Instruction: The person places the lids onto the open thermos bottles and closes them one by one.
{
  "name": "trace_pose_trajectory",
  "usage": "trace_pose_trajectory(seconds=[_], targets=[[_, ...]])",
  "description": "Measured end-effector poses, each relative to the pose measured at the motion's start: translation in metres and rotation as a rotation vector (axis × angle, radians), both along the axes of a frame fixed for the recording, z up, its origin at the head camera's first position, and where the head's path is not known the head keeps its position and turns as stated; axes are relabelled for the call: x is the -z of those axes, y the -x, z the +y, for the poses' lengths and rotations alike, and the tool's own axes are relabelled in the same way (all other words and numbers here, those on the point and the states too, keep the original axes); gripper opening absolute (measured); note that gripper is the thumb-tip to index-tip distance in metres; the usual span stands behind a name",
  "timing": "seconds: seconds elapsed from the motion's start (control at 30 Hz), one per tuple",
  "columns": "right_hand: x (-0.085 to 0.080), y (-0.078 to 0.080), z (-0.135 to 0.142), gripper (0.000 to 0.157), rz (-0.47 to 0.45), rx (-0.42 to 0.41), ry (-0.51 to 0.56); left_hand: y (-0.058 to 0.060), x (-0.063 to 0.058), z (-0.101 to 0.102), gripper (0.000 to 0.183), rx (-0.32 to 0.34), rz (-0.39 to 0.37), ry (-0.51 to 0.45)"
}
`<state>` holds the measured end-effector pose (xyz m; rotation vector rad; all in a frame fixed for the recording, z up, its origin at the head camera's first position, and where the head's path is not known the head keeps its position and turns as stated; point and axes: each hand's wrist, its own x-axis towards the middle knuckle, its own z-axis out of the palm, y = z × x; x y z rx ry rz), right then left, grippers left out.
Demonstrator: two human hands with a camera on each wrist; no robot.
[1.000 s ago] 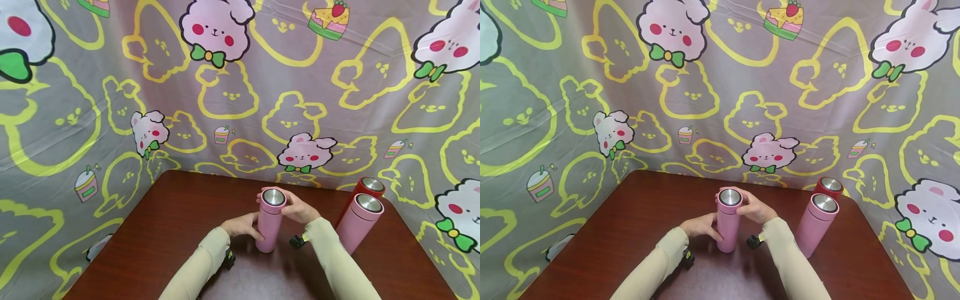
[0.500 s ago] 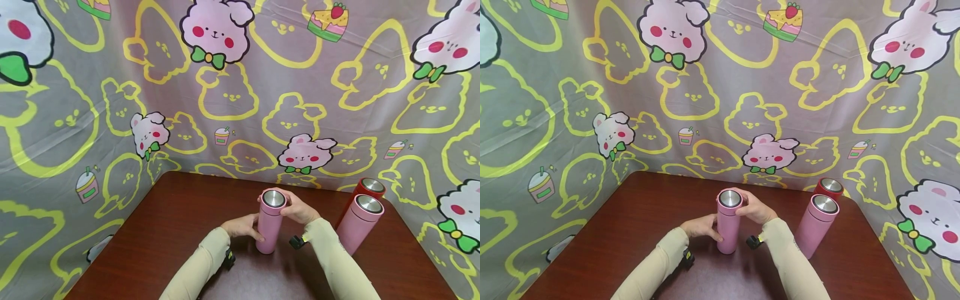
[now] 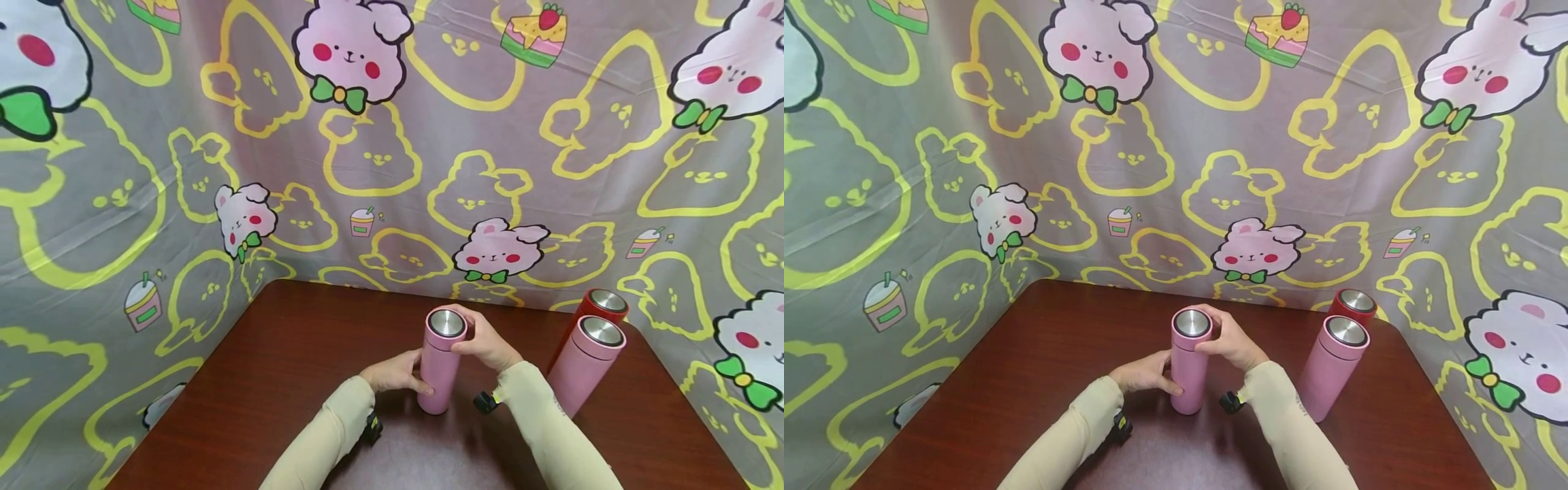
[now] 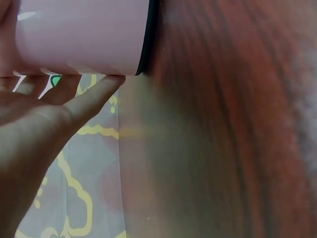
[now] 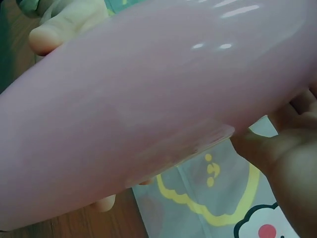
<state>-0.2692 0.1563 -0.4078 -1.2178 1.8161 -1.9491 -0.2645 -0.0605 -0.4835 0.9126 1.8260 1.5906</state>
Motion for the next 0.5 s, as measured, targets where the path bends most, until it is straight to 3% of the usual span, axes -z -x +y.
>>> trace_pose_trajectory(seconds=[0.3, 0.5], targets=[[-0.001, -0.009, 0.0, 0.056, 0.132, 0.208, -0.068, -0.007, 0.0, 0.004, 0.066, -0.083, 0.09, 0.042], [-0.009, -0.021, -0.004, 0.054, 0.155, 0.319, -0.075, -0.011, 0.001, 0.007, 0.065, -0.125, 0.105, 0.046]])
